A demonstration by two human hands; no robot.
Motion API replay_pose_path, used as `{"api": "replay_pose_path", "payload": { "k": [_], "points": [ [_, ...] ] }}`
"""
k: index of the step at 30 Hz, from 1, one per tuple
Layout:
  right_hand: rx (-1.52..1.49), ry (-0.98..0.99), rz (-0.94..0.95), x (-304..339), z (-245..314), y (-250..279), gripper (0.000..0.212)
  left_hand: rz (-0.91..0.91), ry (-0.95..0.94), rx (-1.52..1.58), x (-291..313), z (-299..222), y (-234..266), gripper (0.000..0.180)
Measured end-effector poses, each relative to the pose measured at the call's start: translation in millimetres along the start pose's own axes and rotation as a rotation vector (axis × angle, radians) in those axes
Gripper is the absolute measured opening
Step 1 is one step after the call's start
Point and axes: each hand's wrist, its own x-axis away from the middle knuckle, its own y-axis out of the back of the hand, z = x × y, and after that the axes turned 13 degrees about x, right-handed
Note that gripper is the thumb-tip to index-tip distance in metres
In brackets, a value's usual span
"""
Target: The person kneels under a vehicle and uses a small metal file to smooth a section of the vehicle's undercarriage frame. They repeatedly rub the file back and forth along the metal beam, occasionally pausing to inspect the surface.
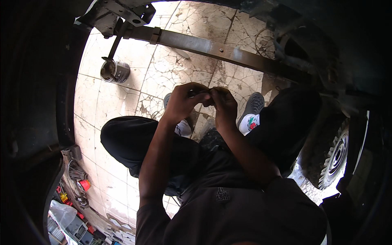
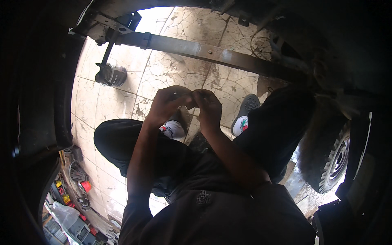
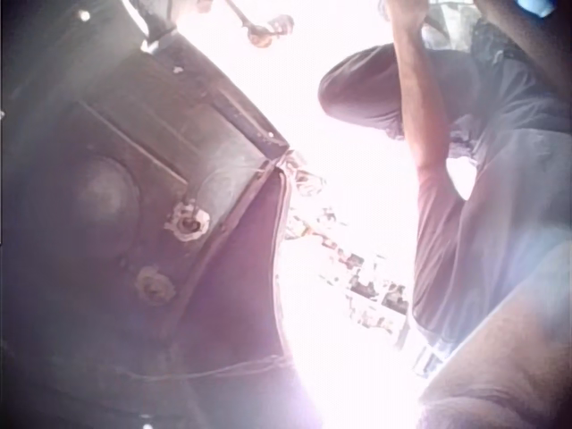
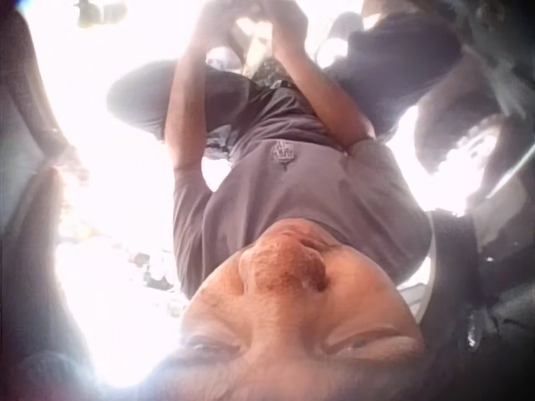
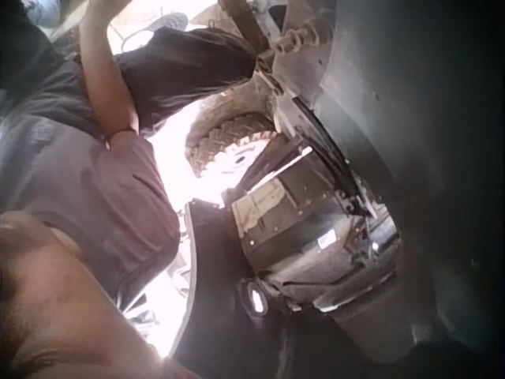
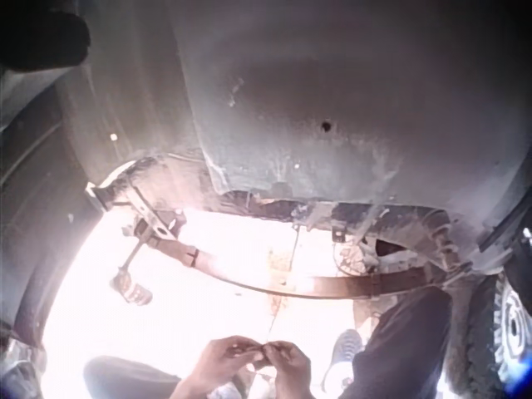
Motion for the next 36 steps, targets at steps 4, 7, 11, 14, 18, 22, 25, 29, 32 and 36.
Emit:
{"api": "replay_pose_path", "payload": {
  "k": [4,7,11,14,18,22,25,29,32,36],
  "points": [
    [-0.078,-0.055,0.162,-4.9,-0.7,4.4,0.026,0.021,0.053,0.04,0.5,7.1,11.8,0.023],
    [-0.026,-0.096,0.281,-8.0,1.0,7.5,0.028,-0.027,0.083,-0.023,-0.8,7.5,21.9,0.027],
    [-0.002,-0.21,0.272,-13.0,4.5,6.4,0.029,-0.007,0.188,-0.091,-8.0,17.5,26.2,0.027],
    [0.02,-0.275,0.29,-11.1,3.2,16.7,0.029,0.02,0.195,-0.134,-7.0,22.3,20.2,0.031],
    [-0.024,-0.301,0.291,-10.9,-0.1,18.5,0.03,-0.019,0.202,-0.158,-5.4,30.7,19.2,0.033],
    [-0.038,-0.321,0.24,-8.7,-2.9,15.1,0.029,-0.074,0.214,-0.155,-0.5,31.3,14.9,0.033],
    [-0.074,-0.339,0.268,-2.4,-3.6,10.9,0.027,-0.08,0.228,-0.187,8.6,26.3,15.1,0.03],
    [0.06,-0.286,0.323,3.7,-10.1,8.9,0.027,-0.037,0.25,-0.096,21.0,39.4,26.2,0.021],
    [0.106,-0.255,0.333,11.2,-11.5,3.8,0.026,-0.059,0.271,0.036,33.4,42.7,28.6,0.019],
    [0.171,-0.238,0.374,17.4,-10.4,-3.8,0.026,-0.102,0.326,0.143,50.8,50.3,39.7,0.025]
  ]
}}
